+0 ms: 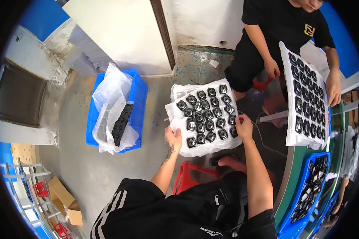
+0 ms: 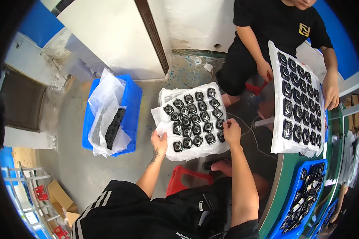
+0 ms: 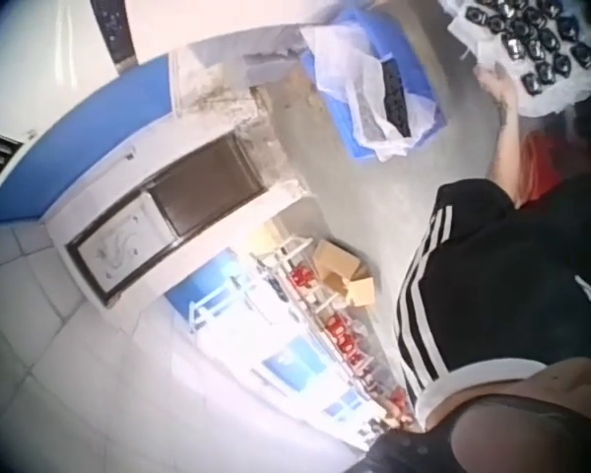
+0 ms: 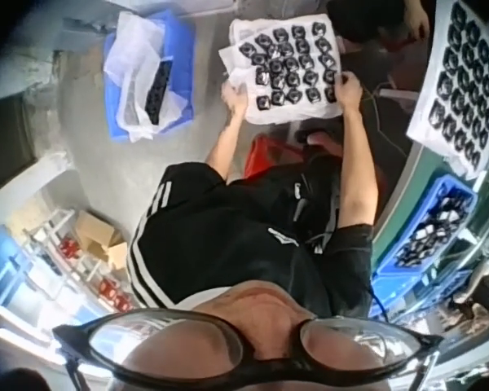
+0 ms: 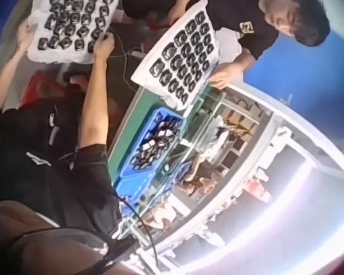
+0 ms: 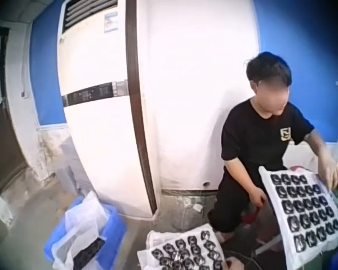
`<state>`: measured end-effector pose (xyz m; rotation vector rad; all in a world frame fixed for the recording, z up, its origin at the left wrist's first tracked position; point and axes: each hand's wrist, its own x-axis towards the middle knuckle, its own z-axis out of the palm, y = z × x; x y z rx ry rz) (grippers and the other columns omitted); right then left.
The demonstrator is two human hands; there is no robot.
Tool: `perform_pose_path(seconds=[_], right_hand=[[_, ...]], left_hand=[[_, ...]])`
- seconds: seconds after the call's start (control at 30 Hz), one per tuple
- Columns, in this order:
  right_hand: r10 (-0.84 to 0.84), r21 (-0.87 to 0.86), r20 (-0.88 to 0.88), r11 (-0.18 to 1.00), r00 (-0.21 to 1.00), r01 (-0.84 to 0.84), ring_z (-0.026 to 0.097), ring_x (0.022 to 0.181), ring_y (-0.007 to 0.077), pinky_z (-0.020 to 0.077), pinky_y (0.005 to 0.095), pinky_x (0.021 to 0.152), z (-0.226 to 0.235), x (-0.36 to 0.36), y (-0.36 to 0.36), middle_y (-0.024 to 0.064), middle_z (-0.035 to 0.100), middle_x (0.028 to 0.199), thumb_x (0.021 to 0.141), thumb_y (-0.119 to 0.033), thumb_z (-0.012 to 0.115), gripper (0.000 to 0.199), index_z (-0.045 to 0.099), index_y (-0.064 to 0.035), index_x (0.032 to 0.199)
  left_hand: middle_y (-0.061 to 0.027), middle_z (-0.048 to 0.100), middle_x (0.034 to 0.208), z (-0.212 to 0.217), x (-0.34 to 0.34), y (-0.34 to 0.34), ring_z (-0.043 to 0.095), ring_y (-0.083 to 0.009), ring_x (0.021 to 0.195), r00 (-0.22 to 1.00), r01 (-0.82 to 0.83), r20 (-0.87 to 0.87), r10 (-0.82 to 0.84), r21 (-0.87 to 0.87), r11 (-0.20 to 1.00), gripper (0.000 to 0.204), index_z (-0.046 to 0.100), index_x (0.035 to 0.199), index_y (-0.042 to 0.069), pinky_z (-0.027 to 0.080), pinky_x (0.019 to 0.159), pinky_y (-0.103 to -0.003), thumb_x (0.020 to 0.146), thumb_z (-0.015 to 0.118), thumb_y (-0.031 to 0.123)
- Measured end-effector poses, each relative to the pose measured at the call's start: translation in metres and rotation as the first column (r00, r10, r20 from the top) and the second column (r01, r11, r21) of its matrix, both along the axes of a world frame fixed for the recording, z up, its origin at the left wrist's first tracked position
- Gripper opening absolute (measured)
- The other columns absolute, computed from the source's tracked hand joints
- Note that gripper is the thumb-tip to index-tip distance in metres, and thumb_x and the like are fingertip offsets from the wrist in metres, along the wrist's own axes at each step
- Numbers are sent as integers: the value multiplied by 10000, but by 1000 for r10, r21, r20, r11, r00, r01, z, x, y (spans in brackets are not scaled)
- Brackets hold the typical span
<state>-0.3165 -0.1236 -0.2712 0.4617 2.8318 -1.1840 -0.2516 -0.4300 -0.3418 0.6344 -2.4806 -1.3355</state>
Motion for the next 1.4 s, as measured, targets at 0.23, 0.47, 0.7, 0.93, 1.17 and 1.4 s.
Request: perform_pose_path(seconds=[0.23,0.47,0.7,0.93,1.17,1.4], right_hand=[[27,-274,44,962,999,-14,635,714,216,496,327,699,-2,-6,-1,109,670,797,827,-126,660,238,627,18,1013],[111,-715,286,686,952,135,577,924,182,467,324,818,-7,-5,5,109,614,1058,854,-165,675,359,531,16,1128],[208,-249,24,948,978,-196,551,1027,466,447,454,849,2,-2,-1,319,577,1061,952,-353,494,417,454,34,1103],[215,19,6,976,977,-215,539,902,528,418,562,758,14,7,-14,349,583,902,977,-242,417,266,376,18,1018],[315,-9,-39,949,948,-316,540,899,529,423,558,748,20,12,-11,361,574,888,961,-180,451,237,336,23,1001],[297,-26,-113,953,948,-302,532,899,539,418,556,737,43,33,-14,373,561,907,950,-145,465,238,324,28,1031]], left_hand=[[-111,639,1077,40,-15,-8,607,-186,957,993,-104,108,54,544,833,393,524,1192,-27,473,832,-317,854,656,123],[-84,599,1176,68,-28,-5,577,-178,1052,985,70,66,-162,700,710,423,465,1282,17,459,901,-312,889,607,80],[-90,570,1219,52,-28,-4,562,-181,1068,996,66,-14,-93,801,595,427,437,1301,34,444,915,-314,890,556,43],[-93,587,1184,54,-30,1,565,-181,1054,999,5,19,-29,750,662,395,469,1265,11,439,909,-313,885,558,69],[-76,617,1105,59,-33,-14,589,-175,999,963,20,136,-234,827,562,350,520,1212,0,476,854,-315,870,546,72],[-94,599,1109,68,-23,-21,599,-208,999,969,-23,139,-204,873,487,357,493,1204,22,513,821,-354,862,573,89]])
